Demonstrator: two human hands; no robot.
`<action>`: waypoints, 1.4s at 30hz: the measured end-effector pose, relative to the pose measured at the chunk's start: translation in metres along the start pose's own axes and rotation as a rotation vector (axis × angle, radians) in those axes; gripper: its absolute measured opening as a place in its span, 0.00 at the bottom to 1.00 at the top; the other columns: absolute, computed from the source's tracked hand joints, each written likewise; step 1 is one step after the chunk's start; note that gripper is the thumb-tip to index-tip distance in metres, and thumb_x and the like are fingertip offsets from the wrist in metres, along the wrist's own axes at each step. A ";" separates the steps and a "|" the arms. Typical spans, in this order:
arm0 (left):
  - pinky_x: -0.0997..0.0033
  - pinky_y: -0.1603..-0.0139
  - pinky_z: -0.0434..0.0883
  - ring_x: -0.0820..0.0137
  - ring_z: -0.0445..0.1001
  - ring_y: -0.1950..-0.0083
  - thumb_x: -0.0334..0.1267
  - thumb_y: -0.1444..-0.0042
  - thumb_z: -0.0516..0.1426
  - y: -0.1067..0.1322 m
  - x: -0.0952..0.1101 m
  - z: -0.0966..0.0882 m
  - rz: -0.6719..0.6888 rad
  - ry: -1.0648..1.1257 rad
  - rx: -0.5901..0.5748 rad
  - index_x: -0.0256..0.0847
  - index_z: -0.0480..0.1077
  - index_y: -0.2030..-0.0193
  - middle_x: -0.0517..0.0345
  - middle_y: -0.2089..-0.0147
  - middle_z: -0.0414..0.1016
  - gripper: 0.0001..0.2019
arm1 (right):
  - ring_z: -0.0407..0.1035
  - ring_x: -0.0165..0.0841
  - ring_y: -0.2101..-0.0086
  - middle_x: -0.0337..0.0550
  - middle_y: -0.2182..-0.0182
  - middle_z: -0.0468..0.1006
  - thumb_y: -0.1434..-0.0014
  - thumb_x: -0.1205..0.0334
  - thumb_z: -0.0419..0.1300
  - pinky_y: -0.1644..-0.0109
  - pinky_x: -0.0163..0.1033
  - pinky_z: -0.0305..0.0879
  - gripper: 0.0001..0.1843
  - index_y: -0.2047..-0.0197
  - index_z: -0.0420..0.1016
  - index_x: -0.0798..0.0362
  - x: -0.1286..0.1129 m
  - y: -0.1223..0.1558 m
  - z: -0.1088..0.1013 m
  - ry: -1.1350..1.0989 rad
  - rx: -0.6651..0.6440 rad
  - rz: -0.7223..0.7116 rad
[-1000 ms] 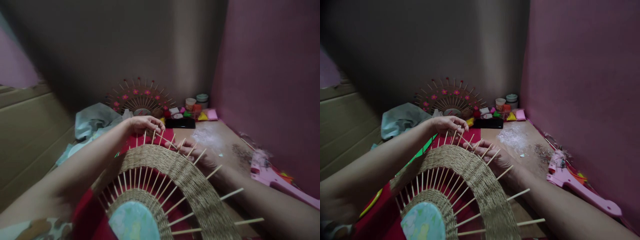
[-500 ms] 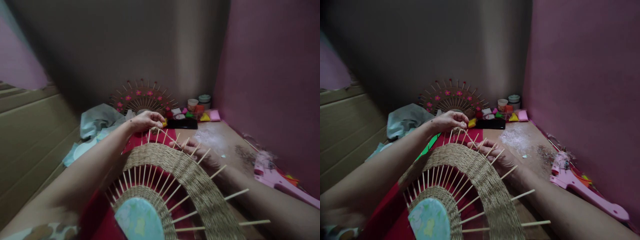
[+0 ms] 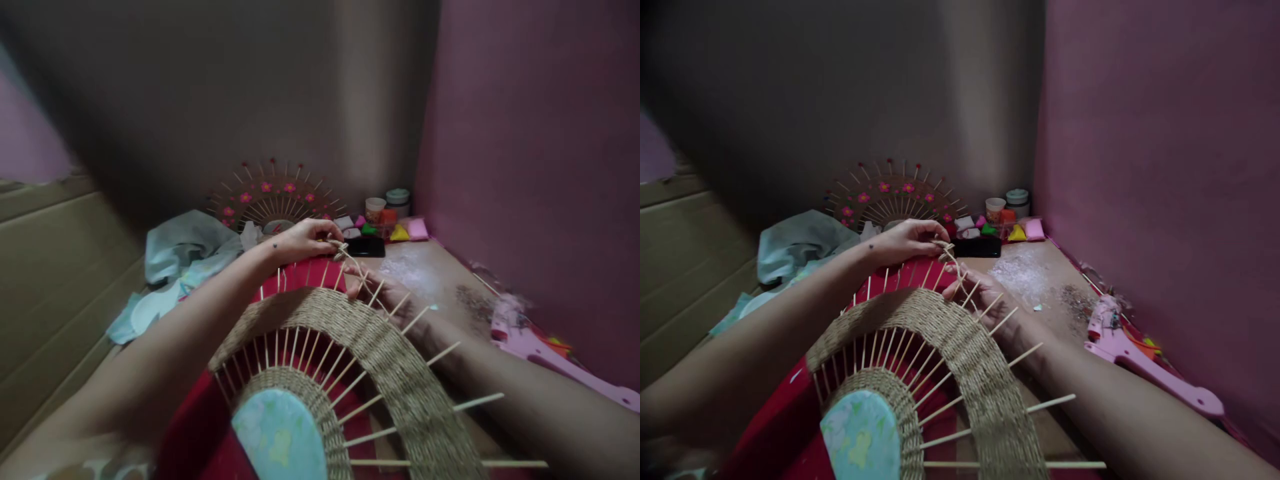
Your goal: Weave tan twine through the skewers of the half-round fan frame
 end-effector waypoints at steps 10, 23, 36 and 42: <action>0.76 0.67 0.62 0.75 0.66 0.69 0.33 0.50 0.56 -0.023 0.016 0.020 0.198 -0.528 0.052 0.38 0.73 0.68 0.56 0.67 0.68 0.04 | 0.67 0.27 0.84 0.34 0.85 0.71 0.43 0.62 0.56 0.79 0.31 0.63 0.11 0.56 0.68 0.52 -0.008 0.004 -0.005 -0.003 0.088 -0.043; 0.74 0.76 0.62 0.76 0.65 0.78 0.33 0.57 0.61 -0.028 -0.001 0.016 -0.144 -0.120 0.329 0.37 0.67 0.76 0.58 0.79 0.69 0.06 | 0.67 0.28 0.84 0.38 0.85 0.73 0.47 0.67 0.58 0.81 0.31 0.62 0.04 0.66 0.68 0.56 -0.009 -0.005 -0.017 0.043 0.138 -0.071; 0.76 0.81 0.58 0.80 0.59 0.82 0.31 0.54 0.57 -0.023 -0.003 -0.011 -0.202 0.564 0.119 0.35 0.67 0.71 0.58 0.77 0.65 0.03 | 0.68 0.28 0.82 0.39 0.81 0.74 0.44 0.71 0.53 0.81 0.31 0.63 0.03 0.68 0.67 0.57 -0.001 -0.001 -0.013 0.018 0.075 -0.012; 0.76 0.75 0.58 0.75 0.63 0.77 0.34 0.58 0.59 -0.019 -0.026 -0.061 -0.230 -0.391 0.166 0.40 0.69 0.77 0.62 0.80 0.64 0.03 | 0.69 0.29 0.82 0.41 0.82 0.75 0.47 0.70 0.58 0.79 0.32 0.65 0.01 0.69 0.69 0.58 -0.006 0.000 -0.012 0.048 0.075 -0.069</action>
Point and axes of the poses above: each hand's wrist, its own y-axis away from the middle knuckle, its own z-axis out of the palm, x = y × z, the point moved 8 cm from there along -y, towards the middle knuckle
